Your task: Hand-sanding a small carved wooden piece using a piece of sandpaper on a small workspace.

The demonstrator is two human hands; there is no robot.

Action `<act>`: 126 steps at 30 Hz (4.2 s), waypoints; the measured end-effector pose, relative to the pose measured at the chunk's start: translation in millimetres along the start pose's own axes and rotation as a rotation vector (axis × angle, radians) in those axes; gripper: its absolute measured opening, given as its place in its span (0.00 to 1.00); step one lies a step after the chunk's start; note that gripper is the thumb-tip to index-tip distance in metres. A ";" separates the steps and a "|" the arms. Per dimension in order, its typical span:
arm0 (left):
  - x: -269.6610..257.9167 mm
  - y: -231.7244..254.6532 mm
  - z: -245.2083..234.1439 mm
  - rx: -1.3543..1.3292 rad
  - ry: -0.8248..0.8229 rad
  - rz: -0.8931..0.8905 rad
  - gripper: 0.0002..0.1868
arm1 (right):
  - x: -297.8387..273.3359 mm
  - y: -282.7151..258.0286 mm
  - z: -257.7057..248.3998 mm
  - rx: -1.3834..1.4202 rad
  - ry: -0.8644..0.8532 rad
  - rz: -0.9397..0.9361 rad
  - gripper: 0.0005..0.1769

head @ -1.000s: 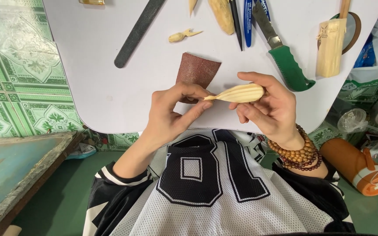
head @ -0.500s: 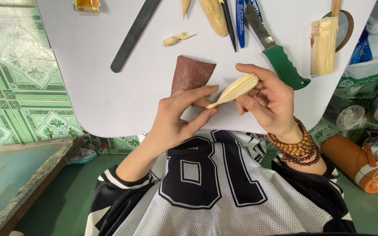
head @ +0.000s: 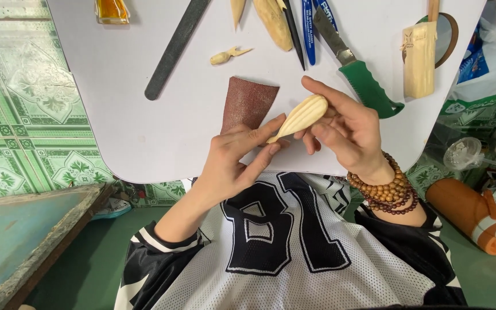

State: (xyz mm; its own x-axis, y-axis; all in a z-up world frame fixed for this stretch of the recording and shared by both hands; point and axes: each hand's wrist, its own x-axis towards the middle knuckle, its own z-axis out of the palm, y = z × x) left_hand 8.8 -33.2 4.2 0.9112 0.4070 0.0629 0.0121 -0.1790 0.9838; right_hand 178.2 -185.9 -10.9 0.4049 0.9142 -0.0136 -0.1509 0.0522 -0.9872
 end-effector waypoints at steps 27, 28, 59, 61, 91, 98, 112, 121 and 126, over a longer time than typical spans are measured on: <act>-30.7 -73.2 12.0 0.968 0.111 -0.018 0.31 | 20.1 42.9 23.3 -0.913 0.012 -0.109 0.18; -32.0 -75.5 13.2 0.998 0.104 -0.012 0.29 | 20.6 42.7 26.0 -0.961 0.019 -0.123 0.17; -31.6 -74.4 11.1 1.020 0.017 -0.074 0.30 | 18.9 45.7 20.8 -0.985 -0.026 -0.109 0.09; -32.6 -76.0 9.6 1.030 0.012 -0.060 0.31 | 26.7 45.4 28.8 -1.051 -0.031 -0.167 0.08; -30.9 -72.7 6.8 1.033 -0.055 -0.059 0.32 | 41.6 16.5 26.1 -1.067 -0.200 -0.112 0.05; -31.5 -72.6 8.6 1.013 -0.052 -0.067 0.31 | 31.0 4.4 -2.5 -0.572 -0.194 0.074 0.14; -30.6 -70.8 8.5 0.997 -0.088 -0.079 0.32 | -2.9 41.3 -7.5 0.699 -0.055 0.257 0.20; -29.7 -70.0 6.8 0.993 -0.094 -0.086 0.32 | 3.2 47.4 -2.3 0.485 -0.058 0.208 0.22; -29.0 -68.0 5.7 0.987 -0.097 -0.095 0.31 | 6.5 43.0 0.7 0.223 -0.009 0.225 0.22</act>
State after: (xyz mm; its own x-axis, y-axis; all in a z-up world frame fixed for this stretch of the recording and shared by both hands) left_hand -16.1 -37.9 -65.5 0.9179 0.3913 -0.0665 0.3837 -0.8320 0.4005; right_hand 173.7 -177.4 -53.3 0.3311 0.9162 -0.2258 -0.4304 -0.0663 -0.9002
